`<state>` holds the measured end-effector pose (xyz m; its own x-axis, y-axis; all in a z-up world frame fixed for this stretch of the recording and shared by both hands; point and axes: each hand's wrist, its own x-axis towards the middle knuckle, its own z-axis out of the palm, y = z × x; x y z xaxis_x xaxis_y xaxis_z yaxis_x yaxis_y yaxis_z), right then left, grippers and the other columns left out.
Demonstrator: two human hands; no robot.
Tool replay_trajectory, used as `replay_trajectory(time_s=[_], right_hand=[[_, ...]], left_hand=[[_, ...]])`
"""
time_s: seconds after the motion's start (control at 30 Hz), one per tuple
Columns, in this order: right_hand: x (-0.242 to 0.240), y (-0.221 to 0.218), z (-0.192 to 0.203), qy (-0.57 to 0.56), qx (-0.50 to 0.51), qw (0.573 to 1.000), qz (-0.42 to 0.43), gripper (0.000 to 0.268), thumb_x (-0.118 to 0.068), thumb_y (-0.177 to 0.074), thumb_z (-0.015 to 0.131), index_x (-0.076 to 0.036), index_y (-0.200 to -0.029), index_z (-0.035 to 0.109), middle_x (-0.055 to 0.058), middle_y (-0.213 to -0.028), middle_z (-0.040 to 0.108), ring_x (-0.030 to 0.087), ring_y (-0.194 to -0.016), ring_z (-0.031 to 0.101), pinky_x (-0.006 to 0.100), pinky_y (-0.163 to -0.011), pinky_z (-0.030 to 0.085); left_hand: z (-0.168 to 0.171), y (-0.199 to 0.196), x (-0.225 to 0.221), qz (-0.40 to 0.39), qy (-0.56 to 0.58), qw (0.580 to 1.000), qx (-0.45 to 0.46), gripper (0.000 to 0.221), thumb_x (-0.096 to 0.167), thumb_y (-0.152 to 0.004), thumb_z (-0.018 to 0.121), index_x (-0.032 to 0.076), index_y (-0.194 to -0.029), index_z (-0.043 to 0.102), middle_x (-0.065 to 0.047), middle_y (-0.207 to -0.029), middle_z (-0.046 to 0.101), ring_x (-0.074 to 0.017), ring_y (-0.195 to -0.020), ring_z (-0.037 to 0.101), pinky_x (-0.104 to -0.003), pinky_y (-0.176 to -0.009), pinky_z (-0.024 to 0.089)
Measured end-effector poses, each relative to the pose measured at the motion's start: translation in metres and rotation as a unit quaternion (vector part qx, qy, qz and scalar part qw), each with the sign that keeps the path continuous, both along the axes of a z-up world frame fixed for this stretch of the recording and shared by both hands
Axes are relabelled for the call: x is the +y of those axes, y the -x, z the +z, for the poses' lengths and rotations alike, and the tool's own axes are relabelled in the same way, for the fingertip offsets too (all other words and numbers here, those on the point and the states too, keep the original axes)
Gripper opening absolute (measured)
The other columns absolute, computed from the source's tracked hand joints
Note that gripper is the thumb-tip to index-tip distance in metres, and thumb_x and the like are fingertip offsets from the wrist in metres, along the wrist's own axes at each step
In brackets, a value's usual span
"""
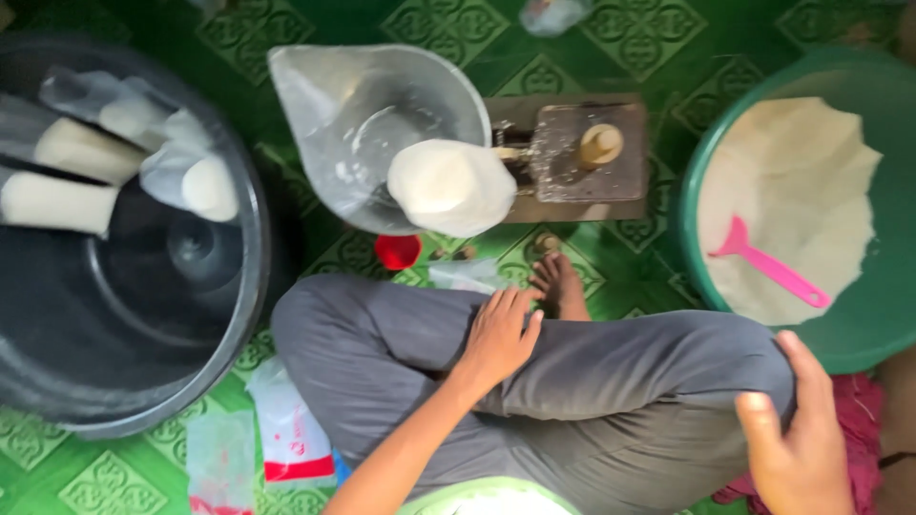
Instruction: Scooping white powder from a large basin into plastic bags using a pink scoop and a funnel.
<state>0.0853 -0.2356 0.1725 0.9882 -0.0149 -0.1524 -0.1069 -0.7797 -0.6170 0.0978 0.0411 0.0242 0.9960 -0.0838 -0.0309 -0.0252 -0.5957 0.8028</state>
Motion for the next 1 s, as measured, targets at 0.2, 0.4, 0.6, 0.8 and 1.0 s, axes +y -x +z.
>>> replay_trajectory(time_s=[0.2, 0.4, 0.6, 0.8, 1.0], right_hand=[[0.043, 0.008, -0.014, 0.077, -0.215, 0.974, 0.004, 0.046, 0.010, -0.094, 0.062, 0.023, -0.136, 0.050, 0.038, -0.133, 0.051, 0.051, -0.119, 0.050, 0.054, -0.108, 0.040], [0.050, 0.006, -0.018, 0.083, -0.230, 0.970, 0.002, 0.046, 0.014, -0.092, 0.059, 0.026, -0.136, 0.052, 0.039, -0.133, 0.053, 0.052, -0.118, 0.052, 0.053, -0.109, 0.041], [0.054, 0.004, -0.021, 0.087, -0.227, 0.970, 0.002, 0.045, 0.016, -0.091, 0.056, 0.026, -0.135, 0.051, 0.040, -0.133, 0.052, 0.052, -0.119, 0.052, 0.053, -0.110, 0.041], [0.053, 0.003, -0.023, 0.106, -0.229, 0.968, 0.007, 0.043, 0.013, -0.094, 0.058, 0.027, -0.134, 0.053, 0.040, -0.132, 0.054, 0.052, -0.118, 0.053, 0.053, -0.109, 0.041], [0.054, 0.003, -0.022, 0.105, -0.225, 0.969, 0.000, 0.043, 0.012, -0.093, 0.058, 0.025, -0.134, 0.053, 0.038, -0.132, 0.054, 0.051, -0.117, 0.053, 0.053, -0.107, 0.042]], left_hand=[[-0.122, -0.005, -0.010, -0.075, -0.174, 0.951, 0.243, 0.065, 0.038, -0.091, 0.052, -0.011, -0.134, 0.046, -0.034, -0.144, 0.037, -0.0488, -0.127, 0.039, -0.054, -0.102, 0.033], [-0.163, -0.010, -0.019, -0.074, -0.210, 0.946, 0.236, 0.073, 0.041, -0.089, 0.054, -0.009, -0.140, 0.039, -0.036, -0.154, 0.017, -0.0499, -0.141, 0.021, -0.055, -0.104, 0.029], [-0.193, -0.017, -0.027, -0.115, -0.262, 0.898, 0.333, 0.079, 0.049, -0.094, 0.044, -0.009, -0.146, 0.031, -0.048, -0.149, 0.010, -0.0584, -0.139, 0.015, -0.058, -0.108, 0.020], [-0.187, -0.017, -0.028, -0.102, -0.309, 0.894, 0.307, 0.079, 0.052, -0.091, 0.047, -0.007, -0.142, 0.040, -0.036, -0.130, 0.049, -0.0444, -0.112, 0.047, -0.052, -0.093, 0.030], [-0.175, -0.033, -0.023, -0.076, -0.300, 0.893, 0.326, 0.097, 0.047, -0.091, 0.054, 0.001, -0.158, 0.001, -0.030, -0.126, 0.053, -0.0364, -0.101, 0.054, -0.049, -0.087, 0.034]])
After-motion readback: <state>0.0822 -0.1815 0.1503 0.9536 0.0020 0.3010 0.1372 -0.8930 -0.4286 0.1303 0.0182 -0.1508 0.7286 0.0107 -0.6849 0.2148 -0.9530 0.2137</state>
